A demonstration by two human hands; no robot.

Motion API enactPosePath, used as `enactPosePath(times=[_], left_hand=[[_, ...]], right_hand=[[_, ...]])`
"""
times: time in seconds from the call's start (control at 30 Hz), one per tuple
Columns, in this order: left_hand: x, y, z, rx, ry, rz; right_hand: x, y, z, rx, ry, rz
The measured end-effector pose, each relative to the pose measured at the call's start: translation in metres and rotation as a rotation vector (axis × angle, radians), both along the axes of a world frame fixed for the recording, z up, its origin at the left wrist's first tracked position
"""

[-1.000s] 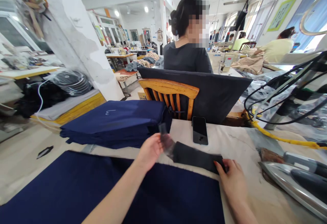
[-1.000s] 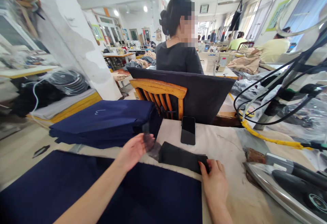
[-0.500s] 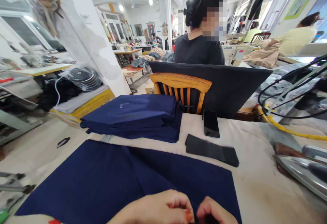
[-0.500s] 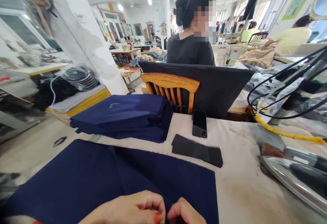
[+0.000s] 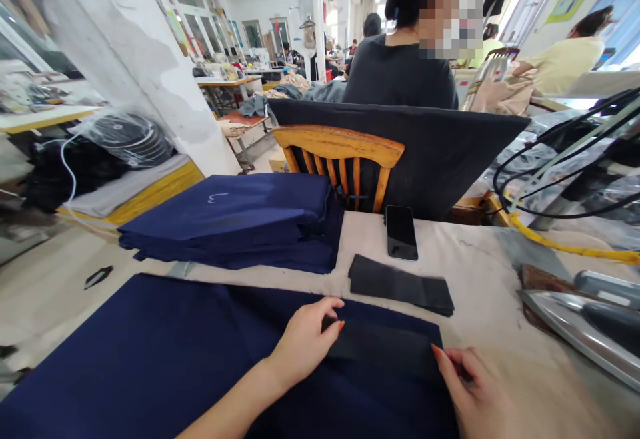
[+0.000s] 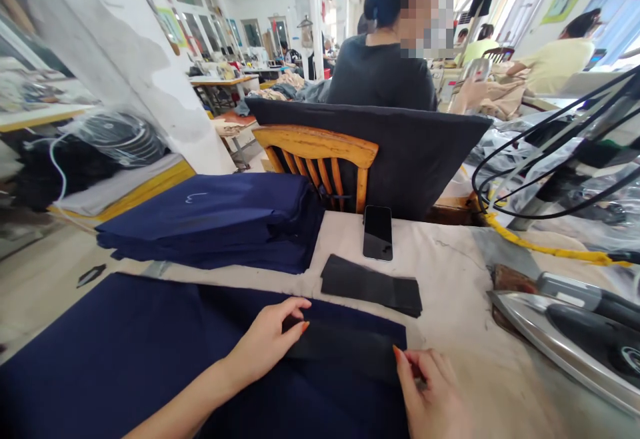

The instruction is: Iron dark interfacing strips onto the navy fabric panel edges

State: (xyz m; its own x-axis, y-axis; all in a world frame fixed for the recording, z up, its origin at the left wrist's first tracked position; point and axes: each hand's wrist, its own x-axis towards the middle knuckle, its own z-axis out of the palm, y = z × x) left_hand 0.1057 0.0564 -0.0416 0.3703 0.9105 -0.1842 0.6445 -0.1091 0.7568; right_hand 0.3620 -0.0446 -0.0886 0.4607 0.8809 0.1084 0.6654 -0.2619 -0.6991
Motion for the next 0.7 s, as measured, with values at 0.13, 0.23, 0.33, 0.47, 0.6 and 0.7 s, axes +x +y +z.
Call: enactPosePath(times=[0.13,0.23,0.33,0.47,0.6,0.7], left_hand=[[0.001,0.006,-0.010,0.083,0.102,0.042],[0.002,0.010,-0.013,0.120,0.164,0.054],[0.003,0.014,-0.013,0.141,0.216,0.052],[0.003,0.017,-0.012,0.139,0.255,0.032],[0.003,0.017,-0.013,0.141,0.266,0.026],[0.003,0.017,-0.013,0.157,0.278,0.032]], right_hand=[[0.012,0.009,-0.014,-0.040,-0.133,0.062],[0.014,0.012,-0.020,-0.062,-0.185,0.058],[0.013,0.013,-0.020,-0.050,-0.224,0.058],[0.012,0.014,-0.019,-0.030,-0.244,0.068],[0.012,0.014,-0.023,-0.054,-0.240,0.050],[0.013,0.014,-0.023,-0.126,-0.168,-0.047]])
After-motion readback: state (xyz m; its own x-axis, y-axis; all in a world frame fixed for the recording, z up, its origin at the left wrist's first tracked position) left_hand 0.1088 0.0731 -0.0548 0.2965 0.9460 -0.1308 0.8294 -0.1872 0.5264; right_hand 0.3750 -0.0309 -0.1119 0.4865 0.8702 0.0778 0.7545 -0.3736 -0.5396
